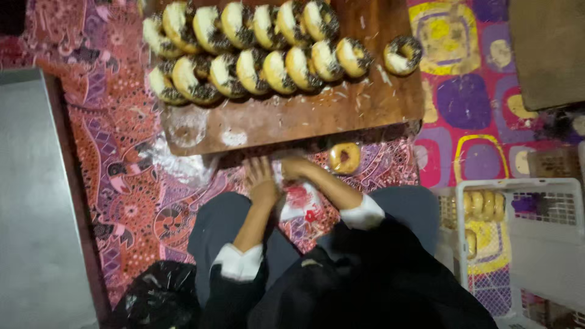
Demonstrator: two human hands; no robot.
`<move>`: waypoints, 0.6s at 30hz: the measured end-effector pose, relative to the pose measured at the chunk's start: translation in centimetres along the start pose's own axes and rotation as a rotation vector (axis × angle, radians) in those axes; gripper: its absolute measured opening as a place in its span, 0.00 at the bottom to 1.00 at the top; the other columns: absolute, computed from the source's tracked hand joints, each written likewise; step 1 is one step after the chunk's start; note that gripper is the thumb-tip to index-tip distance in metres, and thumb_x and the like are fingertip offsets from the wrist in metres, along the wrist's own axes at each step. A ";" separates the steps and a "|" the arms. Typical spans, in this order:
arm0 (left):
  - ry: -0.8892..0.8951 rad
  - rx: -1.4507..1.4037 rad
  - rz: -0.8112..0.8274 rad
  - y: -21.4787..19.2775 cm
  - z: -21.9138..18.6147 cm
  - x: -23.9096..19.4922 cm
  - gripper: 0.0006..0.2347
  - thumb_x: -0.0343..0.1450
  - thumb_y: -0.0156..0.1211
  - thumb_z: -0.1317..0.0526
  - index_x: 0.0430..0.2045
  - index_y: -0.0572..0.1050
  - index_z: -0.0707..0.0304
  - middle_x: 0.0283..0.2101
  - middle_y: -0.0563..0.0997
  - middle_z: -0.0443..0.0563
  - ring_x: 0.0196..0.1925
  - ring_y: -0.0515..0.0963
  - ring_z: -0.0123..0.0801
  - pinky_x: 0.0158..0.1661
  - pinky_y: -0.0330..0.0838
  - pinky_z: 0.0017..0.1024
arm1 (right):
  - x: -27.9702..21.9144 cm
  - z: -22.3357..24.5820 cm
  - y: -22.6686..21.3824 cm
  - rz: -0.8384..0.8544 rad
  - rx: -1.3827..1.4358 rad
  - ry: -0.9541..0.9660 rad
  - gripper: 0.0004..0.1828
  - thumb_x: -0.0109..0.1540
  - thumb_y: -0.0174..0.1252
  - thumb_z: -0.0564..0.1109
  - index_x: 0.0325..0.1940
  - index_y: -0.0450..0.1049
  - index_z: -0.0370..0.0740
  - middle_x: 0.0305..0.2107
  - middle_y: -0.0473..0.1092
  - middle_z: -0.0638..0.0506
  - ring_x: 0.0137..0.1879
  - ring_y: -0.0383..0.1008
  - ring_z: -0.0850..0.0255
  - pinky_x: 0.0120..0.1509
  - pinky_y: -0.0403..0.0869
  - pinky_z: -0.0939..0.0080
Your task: The person grates a block of white cheese over rows of donuts arranged on a wooden board. They then pick up individual donuts, dip them into a red substance, and place them back on the board or into a plastic basket.
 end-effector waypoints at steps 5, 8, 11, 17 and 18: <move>-0.305 -1.832 0.011 4.7 2.5 -5.4 0.39 0.70 0.62 0.51 0.75 0.47 0.58 0.76 0.49 0.66 0.74 0.53 0.59 0.67 0.53 0.52 | -14.3 3.3 4.1 -0.203 1.246 0.036 0.46 0.49 0.67 0.33 0.63 0.64 0.74 0.58 0.70 0.81 0.62 0.73 0.83 0.67 0.71 0.73; -0.420 -2.259 0.158 5.7 1.5 -5.2 0.28 0.76 0.53 0.50 0.71 0.57 0.59 0.71 0.60 0.65 0.67 0.67 0.50 0.58 0.69 0.46 | -21.1 10.2 -1.8 -0.350 0.114 -0.712 0.27 0.60 0.64 0.38 0.64 0.72 0.35 0.64 0.65 0.36 0.71 0.65 0.44 0.73 0.63 0.46; -0.425 -2.339 -0.114 4.6 1.9 -3.1 0.24 0.77 0.47 0.48 0.67 0.64 0.57 0.68 0.69 0.58 0.67 0.72 0.42 0.62 0.70 0.41 | -26.6 0.4 -18.7 -1.414 0.594 -0.223 0.35 0.65 0.65 0.52 0.71 0.59 0.38 0.64 0.67 0.42 0.66 0.73 0.50 0.71 0.73 0.46; -0.290 -2.442 -0.065 1.4 2.2 -3.9 0.17 0.78 0.46 0.50 0.60 0.69 0.52 0.60 0.77 0.56 0.65 0.73 0.45 0.69 0.59 0.44 | -26.8 -13.4 -31.7 -1.451 0.098 0.617 0.79 0.49 0.80 0.65 0.81 0.27 0.43 0.75 0.51 0.34 0.79 0.52 0.40 0.81 0.41 0.31; -0.130 -2.521 -0.017 -0.3 2.3 -4.9 0.17 0.81 0.47 0.50 0.60 0.70 0.59 0.59 0.77 0.57 0.66 0.72 0.47 0.70 0.60 0.46 | -26.5 -14.7 -31.2 -1.412 0.079 0.532 0.78 0.51 0.79 0.63 0.83 0.26 0.44 0.76 0.53 0.35 0.79 0.55 0.42 0.84 0.43 0.33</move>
Point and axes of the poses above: each hand's wrist, its own x-axis towards the middle knuckle, its own y-axis out of the palm, z = x × y, the point moved 8 cm from there along x, towards the middle knuckle
